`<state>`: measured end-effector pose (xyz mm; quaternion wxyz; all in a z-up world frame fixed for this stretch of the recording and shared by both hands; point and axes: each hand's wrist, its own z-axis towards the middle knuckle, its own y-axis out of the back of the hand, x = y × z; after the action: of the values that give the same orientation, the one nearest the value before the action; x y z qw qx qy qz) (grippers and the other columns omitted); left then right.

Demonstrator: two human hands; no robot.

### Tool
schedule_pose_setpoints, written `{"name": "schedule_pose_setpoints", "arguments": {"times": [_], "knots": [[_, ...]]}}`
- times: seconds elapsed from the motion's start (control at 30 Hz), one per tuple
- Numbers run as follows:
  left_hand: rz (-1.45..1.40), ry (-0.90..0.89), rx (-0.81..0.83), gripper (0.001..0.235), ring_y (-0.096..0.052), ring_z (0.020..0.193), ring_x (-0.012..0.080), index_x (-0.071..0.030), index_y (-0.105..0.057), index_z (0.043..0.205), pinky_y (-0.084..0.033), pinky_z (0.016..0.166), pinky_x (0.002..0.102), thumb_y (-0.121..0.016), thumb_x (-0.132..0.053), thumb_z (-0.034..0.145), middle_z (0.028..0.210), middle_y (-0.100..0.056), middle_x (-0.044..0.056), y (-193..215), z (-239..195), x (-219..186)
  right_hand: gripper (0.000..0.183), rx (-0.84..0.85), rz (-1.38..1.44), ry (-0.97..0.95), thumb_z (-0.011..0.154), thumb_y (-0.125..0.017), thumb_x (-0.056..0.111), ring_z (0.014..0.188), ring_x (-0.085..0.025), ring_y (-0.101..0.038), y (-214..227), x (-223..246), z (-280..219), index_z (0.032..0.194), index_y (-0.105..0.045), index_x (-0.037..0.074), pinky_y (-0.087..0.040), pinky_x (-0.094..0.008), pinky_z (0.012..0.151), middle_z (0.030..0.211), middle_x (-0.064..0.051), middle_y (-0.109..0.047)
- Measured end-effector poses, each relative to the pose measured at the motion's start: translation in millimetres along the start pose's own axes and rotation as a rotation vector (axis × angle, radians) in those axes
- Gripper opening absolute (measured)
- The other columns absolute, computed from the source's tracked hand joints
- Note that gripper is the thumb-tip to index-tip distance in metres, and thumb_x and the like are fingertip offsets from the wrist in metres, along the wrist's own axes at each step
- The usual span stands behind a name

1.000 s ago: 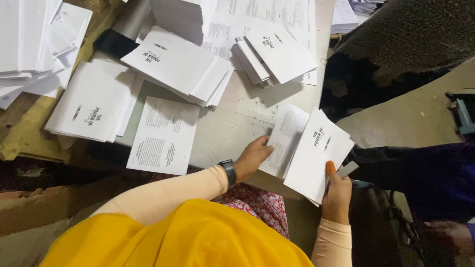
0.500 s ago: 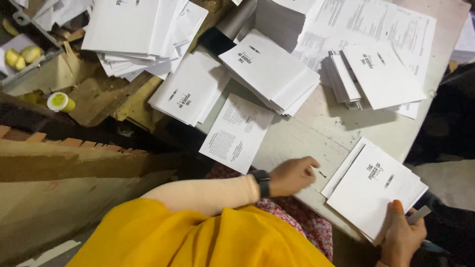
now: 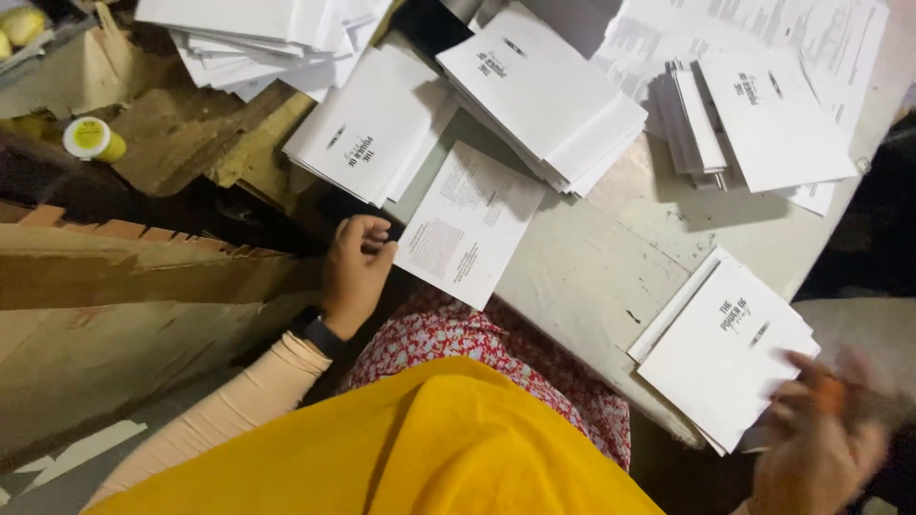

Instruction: Folding printed paper sheets into booklets and organizing them into neat stacks on a production table.

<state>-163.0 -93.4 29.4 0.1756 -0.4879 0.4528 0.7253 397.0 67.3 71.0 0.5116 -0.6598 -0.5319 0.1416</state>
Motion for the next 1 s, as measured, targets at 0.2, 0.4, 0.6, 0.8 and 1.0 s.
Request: {"name": "schedule_pose_setpoints", "arguments": {"times": [0.2, 0.4, 0.6, 0.8, 1.0], "knots": [[-0.07, 0.263, 0.056, 0.029, -0.066, 0.082, 0.0209, -0.01, -0.058, 0.107, -0.054, 0.07, 0.034, -0.069, -0.023, 0.084, 0.097, -0.067, 0.009, -6, -11, 13, 0.044, -0.747, -0.836, 0.552, 0.098, -0.049, 0.011, 0.069, -0.011, -0.05, -180, -154, 59, 0.14, -0.042, 0.004, -0.033, -0.018, 0.052, 0.107, -0.016, -0.064], [-0.279, 0.321, 0.134, 0.026, -0.067, 0.072, 0.0156, -0.006, -0.059, 0.101, -0.061, 0.056, 0.028, -0.073, -0.005, 0.079, 0.091, -0.069, 0.009, -9, -6, 4, 0.039, -0.844, -0.902, 0.237, 0.095, -0.048, 0.004, 0.074, -0.026, -0.044, -213, -173, 73, 0.134, -0.054, 0.0, -0.036, -0.035, 0.069, 0.106, -0.018, -0.065], [-0.136, 0.155, 0.059, 0.038, -0.065, 0.078, 0.0173, -0.01, -0.065, 0.116, -0.055, 0.061, 0.028, -0.072, -0.004, 0.079, 0.106, -0.068, 0.01, -9, -11, -3, 0.038, -0.809, -0.934, 0.212, 0.094, -0.049, 0.002, 0.07, -0.027, -0.042, -211, -174, 82, 0.132, -0.056, -0.002, -0.036, -0.036, 0.064, 0.106, -0.022, -0.065], [-0.074, 0.119, 0.031, 0.039, -0.058, 0.067, 0.0147, -0.013, -0.065, 0.116, -0.052, 0.056, 0.027, -0.073, -0.006, 0.079, 0.105, -0.066, 0.006, -11, -13, -2, 0.042, -0.766, -0.97, 0.166, 0.091, -0.053, 0.004, 0.073, -0.027, -0.045, -211, -175, 88, 0.132, -0.057, -0.001, -0.04, -0.038, 0.066, 0.105, -0.021, -0.066], [-0.092, 0.104, -0.009, 0.034, -0.061, 0.065, 0.0151, -0.012, -0.066, 0.111, -0.051, 0.051, 0.026, -0.072, -0.005, 0.078, 0.098, -0.067, 0.006, -11, -16, -6, 0.043, -0.775, -0.973, 0.137, 0.089, -0.055, 0.004, 0.083, -0.027, -0.051, -209, -177, 89, 0.132, -0.058, 0.0, -0.043, -0.04, 0.069, 0.107, -0.021, -0.067]]}}
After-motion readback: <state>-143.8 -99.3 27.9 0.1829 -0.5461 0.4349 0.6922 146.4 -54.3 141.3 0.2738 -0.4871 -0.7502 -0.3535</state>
